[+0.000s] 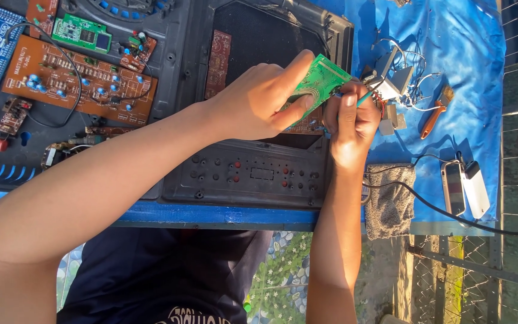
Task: The person uses a screwdriver to remove screws from a green circuit board held in their left hand. They then place the board down and pick up a larger brown circuit board from a black plastic casing, continuing to work on the electronics.
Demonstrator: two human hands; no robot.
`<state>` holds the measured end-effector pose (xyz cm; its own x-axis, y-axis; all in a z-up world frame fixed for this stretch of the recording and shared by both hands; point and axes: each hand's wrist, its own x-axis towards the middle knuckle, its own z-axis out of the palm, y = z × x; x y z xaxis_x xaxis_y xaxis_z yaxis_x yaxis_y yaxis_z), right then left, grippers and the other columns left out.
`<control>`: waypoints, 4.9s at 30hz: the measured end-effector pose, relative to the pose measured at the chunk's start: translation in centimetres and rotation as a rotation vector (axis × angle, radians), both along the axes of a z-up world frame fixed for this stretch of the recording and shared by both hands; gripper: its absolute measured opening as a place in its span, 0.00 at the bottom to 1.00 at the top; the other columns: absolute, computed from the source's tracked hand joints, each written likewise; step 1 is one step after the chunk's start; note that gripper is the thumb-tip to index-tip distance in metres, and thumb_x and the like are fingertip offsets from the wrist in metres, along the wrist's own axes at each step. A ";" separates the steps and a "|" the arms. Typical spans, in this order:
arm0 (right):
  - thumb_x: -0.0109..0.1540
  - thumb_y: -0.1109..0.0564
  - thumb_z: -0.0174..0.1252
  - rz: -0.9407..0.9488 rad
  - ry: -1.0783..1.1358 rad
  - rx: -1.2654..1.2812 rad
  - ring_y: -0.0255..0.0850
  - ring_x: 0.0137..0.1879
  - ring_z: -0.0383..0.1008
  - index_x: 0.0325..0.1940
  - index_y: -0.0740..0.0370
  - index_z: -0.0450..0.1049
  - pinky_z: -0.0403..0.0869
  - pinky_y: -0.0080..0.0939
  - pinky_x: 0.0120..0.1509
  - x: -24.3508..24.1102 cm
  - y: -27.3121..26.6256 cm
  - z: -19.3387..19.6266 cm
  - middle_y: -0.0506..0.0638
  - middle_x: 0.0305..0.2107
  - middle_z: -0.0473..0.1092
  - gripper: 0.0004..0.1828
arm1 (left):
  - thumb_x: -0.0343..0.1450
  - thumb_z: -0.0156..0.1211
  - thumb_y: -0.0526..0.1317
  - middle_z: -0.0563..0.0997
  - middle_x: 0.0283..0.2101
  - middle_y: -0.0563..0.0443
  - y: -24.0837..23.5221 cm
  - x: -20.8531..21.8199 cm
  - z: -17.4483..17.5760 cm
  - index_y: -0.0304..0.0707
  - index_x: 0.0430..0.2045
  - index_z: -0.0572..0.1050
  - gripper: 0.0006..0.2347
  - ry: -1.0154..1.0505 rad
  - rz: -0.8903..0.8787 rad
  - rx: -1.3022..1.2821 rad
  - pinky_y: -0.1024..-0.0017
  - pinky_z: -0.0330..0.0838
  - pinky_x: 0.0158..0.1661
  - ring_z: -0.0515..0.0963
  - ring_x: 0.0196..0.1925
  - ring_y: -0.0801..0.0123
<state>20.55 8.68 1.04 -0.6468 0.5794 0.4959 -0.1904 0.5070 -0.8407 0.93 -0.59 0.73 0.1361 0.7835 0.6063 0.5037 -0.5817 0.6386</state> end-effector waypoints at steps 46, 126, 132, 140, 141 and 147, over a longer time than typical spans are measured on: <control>0.63 0.69 0.64 -0.234 -0.160 0.047 0.37 0.22 0.72 0.41 0.72 0.75 0.65 0.31 0.23 1.2 4.9 -4.1 0.62 0.21 0.72 0.04 | 0.73 0.55 0.35 0.77 0.17 0.55 -0.3 0.2 1.3 0.38 0.46 0.71 0.08 0.437 0.289 0.037 0.82 0.66 0.26 0.69 0.17 0.78; 0.64 0.71 0.61 -0.113 0.212 -0.266 0.24 0.12 0.54 0.39 0.75 0.77 0.62 0.29 0.19 -1.3 1.8 -0.8 0.70 0.25 0.74 0.01 | 0.74 0.54 0.36 0.73 0.16 0.56 0.2 1.1 1.1 0.39 0.45 0.70 0.07 0.466 0.385 0.145 0.78 0.73 0.19 0.72 0.18 0.75; 0.65 0.70 0.63 -0.229 0.142 -0.042 0.28 0.12 0.60 0.41 0.76 0.77 0.61 0.31 0.18 -1.3 2.1 -1.8 0.72 0.26 0.75 0.03 | 0.75 0.50 0.39 0.71 0.12 0.59 -0.1 1.1 1.5 0.40 0.38 0.71 0.04 0.364 0.433 0.111 0.82 0.68 0.16 0.71 0.16 0.77; 0.63 0.72 0.64 -0.478 -0.066 0.662 0.33 0.25 0.60 0.40 0.60 0.76 0.70 0.38 0.41 -1.7 -0.7 1.0 0.48 0.22 0.66 0.09 | 0.76 0.54 0.36 0.62 0.14 0.50 0.4 1.1 1.5 0.34 0.41 0.59 0.10 -0.017 0.272 -0.273 0.59 0.48 0.17 0.58 0.12 0.57; 0.63 0.72 0.64 -0.478 -0.066 0.665 0.33 0.25 0.60 0.40 0.60 0.76 0.70 0.38 0.41 -1.6 -0.6 1.1 0.48 0.22 0.66 0.09 | 0.76 0.54 0.36 0.62 0.14 0.50 0.3 0.7 2.0 0.34 0.41 0.59 0.10 -0.018 0.271 -0.270 0.59 0.48 0.17 0.58 0.12 0.57; 0.66 0.74 0.60 -0.269 -0.111 0.856 0.51 0.43 0.78 0.41 0.70 0.75 0.78 0.45 0.44 -1.4 -1.0 1.6 0.60 0.37 0.74 0.05 | 0.73 0.54 0.42 0.56 0.25 0.56 -0.2 -2.3 4.4 0.45 0.28 0.54 0.13 -0.174 0.130 -0.723 0.62 0.45 0.28 0.52 0.26 0.72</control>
<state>19.16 7.70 2.60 -0.6122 0.1799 0.7699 0.0848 0.9831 -0.1623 -1.41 -0.82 5.08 -0.0358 0.9975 -0.0603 0.3964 0.0695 0.9154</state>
